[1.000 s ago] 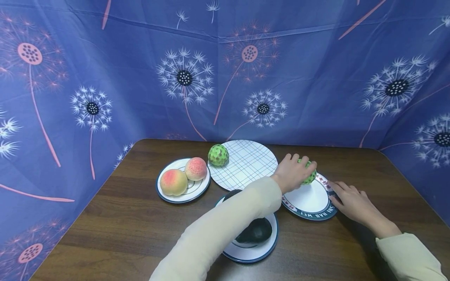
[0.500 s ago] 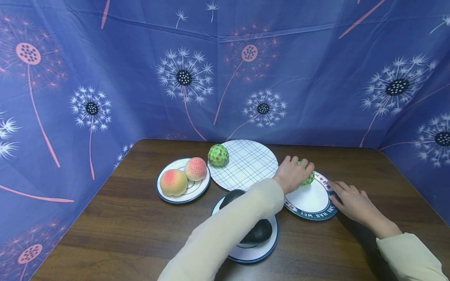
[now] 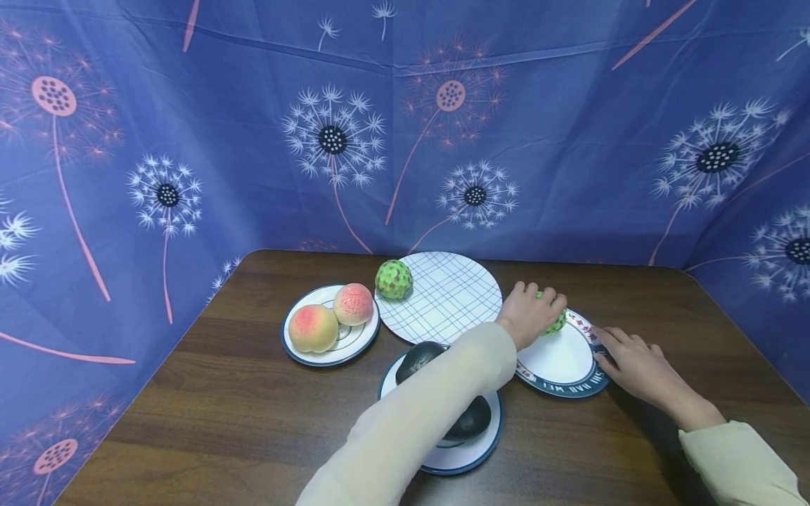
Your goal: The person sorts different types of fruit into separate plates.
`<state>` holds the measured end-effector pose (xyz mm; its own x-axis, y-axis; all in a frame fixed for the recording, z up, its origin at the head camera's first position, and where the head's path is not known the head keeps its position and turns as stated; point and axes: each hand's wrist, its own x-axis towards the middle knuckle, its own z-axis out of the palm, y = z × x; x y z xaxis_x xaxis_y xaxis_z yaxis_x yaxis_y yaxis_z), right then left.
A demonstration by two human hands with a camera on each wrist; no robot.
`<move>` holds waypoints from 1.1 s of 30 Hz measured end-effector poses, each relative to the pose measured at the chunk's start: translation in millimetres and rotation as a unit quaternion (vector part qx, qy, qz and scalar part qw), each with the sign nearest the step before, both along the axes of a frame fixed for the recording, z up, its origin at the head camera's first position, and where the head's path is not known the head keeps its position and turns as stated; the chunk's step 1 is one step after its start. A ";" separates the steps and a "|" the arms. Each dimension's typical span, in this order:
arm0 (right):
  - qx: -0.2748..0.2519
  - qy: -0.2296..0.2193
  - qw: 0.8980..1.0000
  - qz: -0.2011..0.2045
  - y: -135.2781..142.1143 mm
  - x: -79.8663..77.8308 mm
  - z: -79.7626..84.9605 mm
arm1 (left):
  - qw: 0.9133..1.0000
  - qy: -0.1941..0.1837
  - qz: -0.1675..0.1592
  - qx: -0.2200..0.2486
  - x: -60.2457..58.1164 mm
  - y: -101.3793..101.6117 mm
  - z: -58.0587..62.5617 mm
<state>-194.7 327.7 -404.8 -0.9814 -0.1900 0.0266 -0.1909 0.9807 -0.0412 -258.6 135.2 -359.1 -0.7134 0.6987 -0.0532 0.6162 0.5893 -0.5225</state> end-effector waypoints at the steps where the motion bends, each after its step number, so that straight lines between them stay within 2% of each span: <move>1: 0.000 0.000 1.000 0.000 0.2 0.1 0.0 | 1.000 0.001 0.001 -0.001 -0.5 0.3 -0.9; 8: -0.003 0.001 1.000 0.002 0.7 0.7 -0.2 | 1.000 0.004 0.003 -0.001 -2.6 1.0 -5.0; 19: -0.004 0.004 1.000 0.003 0.8 1.6 0.5 | 1.000 -0.008 0.003 -0.011 0.7 0.6 -0.5; 33: 0.001 -0.008 1.000 -0.001 2.0 -0.3 -0.8 | 1.000 -0.017 0.005 0.002 -0.2 -2.6 -1.1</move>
